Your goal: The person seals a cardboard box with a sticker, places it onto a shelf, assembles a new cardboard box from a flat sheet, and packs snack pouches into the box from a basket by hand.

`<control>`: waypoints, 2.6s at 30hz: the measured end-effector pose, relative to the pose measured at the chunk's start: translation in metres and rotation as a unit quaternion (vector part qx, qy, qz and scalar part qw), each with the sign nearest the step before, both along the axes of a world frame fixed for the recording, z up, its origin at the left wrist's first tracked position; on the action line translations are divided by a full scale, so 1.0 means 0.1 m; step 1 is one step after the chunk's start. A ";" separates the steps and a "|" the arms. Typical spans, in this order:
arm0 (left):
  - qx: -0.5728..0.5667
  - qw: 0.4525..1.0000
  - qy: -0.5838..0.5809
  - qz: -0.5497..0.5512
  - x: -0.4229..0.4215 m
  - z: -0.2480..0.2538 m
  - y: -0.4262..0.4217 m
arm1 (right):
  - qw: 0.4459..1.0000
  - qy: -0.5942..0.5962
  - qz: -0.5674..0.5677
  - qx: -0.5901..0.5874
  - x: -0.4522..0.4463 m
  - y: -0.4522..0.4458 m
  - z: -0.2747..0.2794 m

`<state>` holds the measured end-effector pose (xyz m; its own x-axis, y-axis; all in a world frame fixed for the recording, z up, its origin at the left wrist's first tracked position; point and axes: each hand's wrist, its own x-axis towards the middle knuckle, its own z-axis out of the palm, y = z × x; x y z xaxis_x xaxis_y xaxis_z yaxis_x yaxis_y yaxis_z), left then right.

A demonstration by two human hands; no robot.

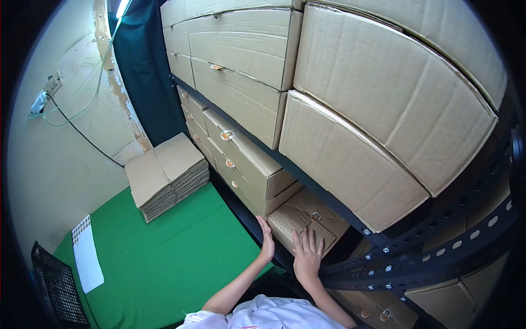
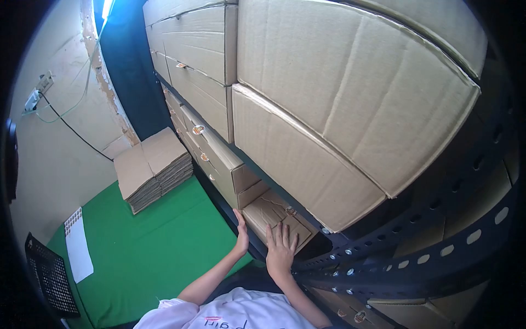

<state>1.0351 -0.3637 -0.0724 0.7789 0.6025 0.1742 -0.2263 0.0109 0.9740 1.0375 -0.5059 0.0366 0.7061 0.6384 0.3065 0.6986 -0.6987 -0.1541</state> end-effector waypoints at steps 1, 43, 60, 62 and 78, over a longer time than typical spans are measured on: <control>-0.002 1.000 -0.011 -0.008 -0.01 -0.01 0.01 | 1.000 0.002 0.004 0.000 0.01 -0.01 0.00; -0.184 0.838 -0.049 0.512 -5.58 0.58 -0.06 | 0.598 0.682 0.193 0.374 -2.12 1.30 0.00; -0.187 0.773 -0.038 0.605 -6.06 0.59 0.74 | 0.526 0.786 0.205 0.252 -2.42 3.49 -0.72; -0.206 0.766 -0.080 0.604 -6.01 0.69 0.98 | 0.544 0.783 0.182 0.243 -2.29 3.95 -0.79; -0.241 0.774 -0.050 0.583 -5.89 0.54 1.82 | 0.645 0.706 0.024 0.292 -1.47 5.73 -1.67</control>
